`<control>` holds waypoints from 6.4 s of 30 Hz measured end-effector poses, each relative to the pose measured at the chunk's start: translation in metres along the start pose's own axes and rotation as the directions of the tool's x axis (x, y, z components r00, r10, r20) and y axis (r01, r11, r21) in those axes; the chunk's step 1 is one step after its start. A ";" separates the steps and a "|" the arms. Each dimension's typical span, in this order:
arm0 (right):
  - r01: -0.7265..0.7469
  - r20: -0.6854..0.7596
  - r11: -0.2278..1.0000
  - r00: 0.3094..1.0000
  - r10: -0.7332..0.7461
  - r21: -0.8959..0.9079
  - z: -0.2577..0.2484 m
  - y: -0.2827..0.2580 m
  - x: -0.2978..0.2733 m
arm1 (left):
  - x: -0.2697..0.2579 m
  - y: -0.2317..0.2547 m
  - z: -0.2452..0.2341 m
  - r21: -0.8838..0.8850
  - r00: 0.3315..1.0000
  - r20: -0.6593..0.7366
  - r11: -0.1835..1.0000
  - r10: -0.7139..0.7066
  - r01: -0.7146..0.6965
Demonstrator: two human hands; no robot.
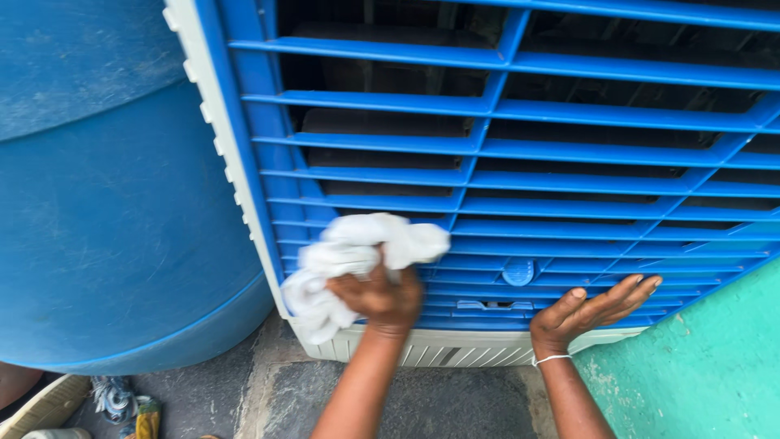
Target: The person wipes the blue plastic louvers of an air cooling unit with a white cloth, moving across the vents and then cleaning the white side casing.
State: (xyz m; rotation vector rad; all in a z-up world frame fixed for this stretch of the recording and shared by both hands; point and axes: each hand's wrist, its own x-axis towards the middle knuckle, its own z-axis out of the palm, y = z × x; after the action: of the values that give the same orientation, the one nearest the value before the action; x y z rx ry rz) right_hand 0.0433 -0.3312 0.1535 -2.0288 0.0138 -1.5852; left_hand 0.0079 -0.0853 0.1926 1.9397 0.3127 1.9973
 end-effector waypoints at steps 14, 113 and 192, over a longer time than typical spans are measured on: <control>-0.020 0.022 0.995 1.000 0.022 -0.094 0.004 0.012 -0.003 | 0.032 -0.085 -0.044 0.040 0.999 0.029 0.999 0.025 -0.027; 0.017 0.048 0.993 0.999 -0.012 -0.118 0.009 0.044 -0.013 | -0.143 -0.031 -0.033 0.017 0.887 0.453 0.995 -0.092 0.094; 0.004 0.020 0.998 1.000 -0.002 -0.067 0.005 0.019 -0.006 | -0.079 -0.092 -0.097 0.130 0.855 0.517 0.991 -0.037 -0.036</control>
State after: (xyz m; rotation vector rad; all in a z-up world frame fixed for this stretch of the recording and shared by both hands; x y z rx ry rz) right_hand 0.0524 -0.3432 0.1393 -2.0965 0.0569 -1.5860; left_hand -0.0796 -0.0243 0.0797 2.4644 0.3112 1.3936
